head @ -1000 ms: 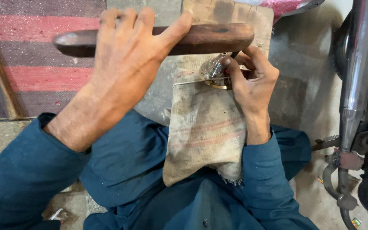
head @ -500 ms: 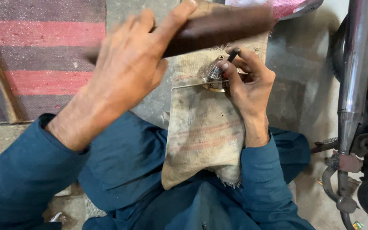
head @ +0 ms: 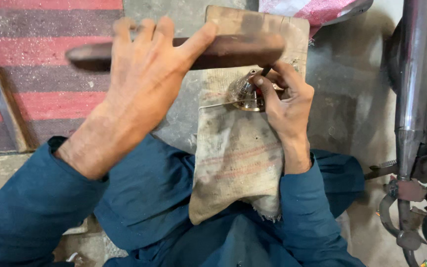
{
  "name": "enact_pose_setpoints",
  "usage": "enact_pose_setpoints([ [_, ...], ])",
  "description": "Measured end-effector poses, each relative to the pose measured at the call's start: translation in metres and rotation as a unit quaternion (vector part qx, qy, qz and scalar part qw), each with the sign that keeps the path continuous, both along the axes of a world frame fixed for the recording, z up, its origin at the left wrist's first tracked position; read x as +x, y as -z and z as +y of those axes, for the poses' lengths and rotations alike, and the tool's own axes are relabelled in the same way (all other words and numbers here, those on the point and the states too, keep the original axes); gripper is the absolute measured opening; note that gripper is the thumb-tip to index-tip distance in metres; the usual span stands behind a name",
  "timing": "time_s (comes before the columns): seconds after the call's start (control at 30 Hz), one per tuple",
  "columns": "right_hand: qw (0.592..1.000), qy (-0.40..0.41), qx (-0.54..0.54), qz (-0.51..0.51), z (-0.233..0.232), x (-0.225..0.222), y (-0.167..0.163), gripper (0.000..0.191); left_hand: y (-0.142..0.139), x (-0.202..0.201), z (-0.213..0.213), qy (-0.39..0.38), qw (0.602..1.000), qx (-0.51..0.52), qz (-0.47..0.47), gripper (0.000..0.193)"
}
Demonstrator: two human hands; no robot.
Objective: The person sits on the floor and uses a hammer and chisel to engrave a decorative pattern onto a small brass bell. They repeatedly strike the chisel to create indentations, occasionally rotating the bell to access different areas.
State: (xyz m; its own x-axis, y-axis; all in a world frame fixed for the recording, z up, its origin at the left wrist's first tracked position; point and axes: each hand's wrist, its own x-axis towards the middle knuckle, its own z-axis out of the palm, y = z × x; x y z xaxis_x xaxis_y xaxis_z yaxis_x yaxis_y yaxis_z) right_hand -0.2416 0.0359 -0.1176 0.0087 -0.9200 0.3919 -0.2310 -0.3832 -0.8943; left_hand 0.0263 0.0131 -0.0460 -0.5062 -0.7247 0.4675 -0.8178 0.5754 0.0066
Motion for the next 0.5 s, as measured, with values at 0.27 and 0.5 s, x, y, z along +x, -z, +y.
enact_pose_setpoints([
  [0.27, 0.997, 0.022, 0.033, -0.060, -0.001, -0.006, 0.006, 0.021, -0.016, -0.008, -0.004, 0.080, 0.984, 0.093, 0.131, 0.084],
  [0.5, 0.998, 0.011, 0.027, -0.059, -0.004, -0.011, 0.006, 0.023, -0.029, -0.017, -0.005, 0.032, 0.999, 0.003, 0.017, 0.063],
])
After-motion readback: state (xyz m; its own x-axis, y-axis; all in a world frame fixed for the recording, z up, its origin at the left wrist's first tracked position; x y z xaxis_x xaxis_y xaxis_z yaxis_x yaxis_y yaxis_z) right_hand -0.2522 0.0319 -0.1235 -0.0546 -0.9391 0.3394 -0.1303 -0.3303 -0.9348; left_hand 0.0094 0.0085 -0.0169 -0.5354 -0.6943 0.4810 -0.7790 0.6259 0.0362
